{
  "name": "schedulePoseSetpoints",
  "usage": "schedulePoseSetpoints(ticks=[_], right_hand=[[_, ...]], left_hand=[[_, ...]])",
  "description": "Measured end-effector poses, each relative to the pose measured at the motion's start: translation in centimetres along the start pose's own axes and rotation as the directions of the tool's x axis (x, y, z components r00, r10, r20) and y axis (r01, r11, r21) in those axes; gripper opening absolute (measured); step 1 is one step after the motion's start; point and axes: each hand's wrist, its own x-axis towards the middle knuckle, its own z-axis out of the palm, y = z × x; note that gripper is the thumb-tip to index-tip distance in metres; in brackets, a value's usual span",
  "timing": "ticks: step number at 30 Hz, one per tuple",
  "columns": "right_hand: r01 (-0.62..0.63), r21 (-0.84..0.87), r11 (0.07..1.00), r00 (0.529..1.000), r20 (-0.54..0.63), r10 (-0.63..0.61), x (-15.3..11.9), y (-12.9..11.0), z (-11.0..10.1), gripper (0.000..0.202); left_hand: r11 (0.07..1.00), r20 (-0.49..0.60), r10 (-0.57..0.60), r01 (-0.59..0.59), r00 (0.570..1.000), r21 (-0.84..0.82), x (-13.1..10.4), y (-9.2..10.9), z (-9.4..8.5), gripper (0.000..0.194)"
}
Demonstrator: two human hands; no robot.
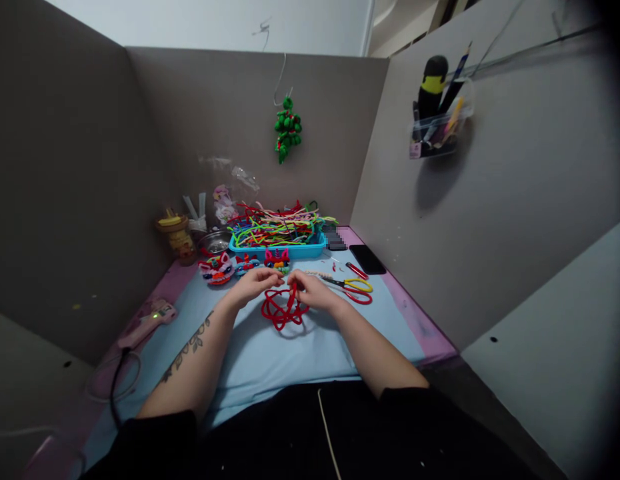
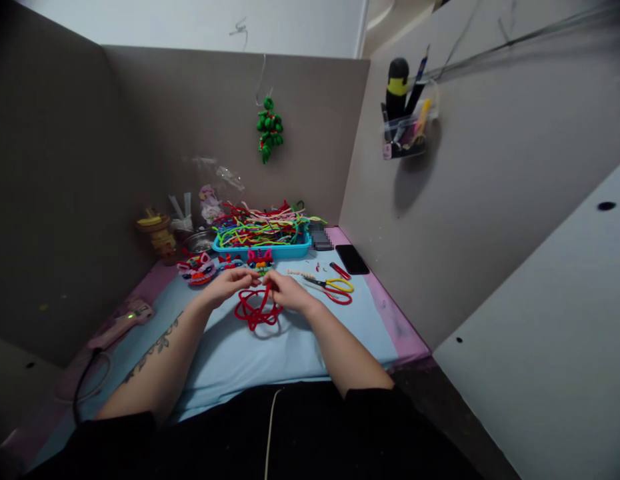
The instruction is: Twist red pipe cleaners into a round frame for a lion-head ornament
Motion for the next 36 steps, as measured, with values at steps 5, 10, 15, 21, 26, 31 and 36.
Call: schedulePoseSetpoints(ticks=[5, 10, 15, 21, 26, 31, 36], right_hand=[[-0.020, 0.033, 0.999, 0.999, 0.040, 0.019, -0.1, -0.2, 0.5, 0.023], [-0.075, 0.072, 0.995, 0.997, 0.027, 0.074, -0.1, -0.2, 0.5, 0.030], [-0.151, 0.257, 0.955, 0.988, 0.019, 0.151, 0.0, -0.1, 0.7, 0.033], [-0.238, 0.447, 0.863, 0.966, 0.019, 0.257, 0.3, 0.3, 0.5, 0.037], [-0.241, 0.449, 0.861, 0.956, -0.045, 0.291, 0.4, 0.5, 0.2, 0.042], [-0.250, 0.441, 0.862, 0.953, -0.046, 0.300, 0.4, 0.2, 0.2, 0.041], [-0.244, 0.404, 0.881, 0.959, -0.037, 0.282, 0.4, -0.1, 0.2, 0.035]], left_hand=[[0.974, 0.137, -0.065, 0.033, 0.988, 0.224, -0.3, 0.5, 0.9, 0.030], [0.939, 0.086, -0.092, 0.058, 0.992, 0.340, -0.2, 0.7, 1.6, 0.025], [0.904, 0.022, -0.037, 0.024, 0.999, 0.428, -0.3, 1.1, 2.3, 0.019], [0.836, -0.023, 0.100, -0.071, 0.995, 0.544, -0.4, 1.0, 2.8, 0.023], [0.731, 0.018, 0.237, -0.191, 0.971, 0.656, -0.3, 0.4, 3.0, 0.022], [0.719, 0.008, 0.283, -0.218, 0.959, 0.660, -0.3, 0.1, 3.3, 0.018], [0.775, -0.053, 0.231, -0.151, 0.971, 0.614, -0.3, 0.2, 3.4, 0.015]])
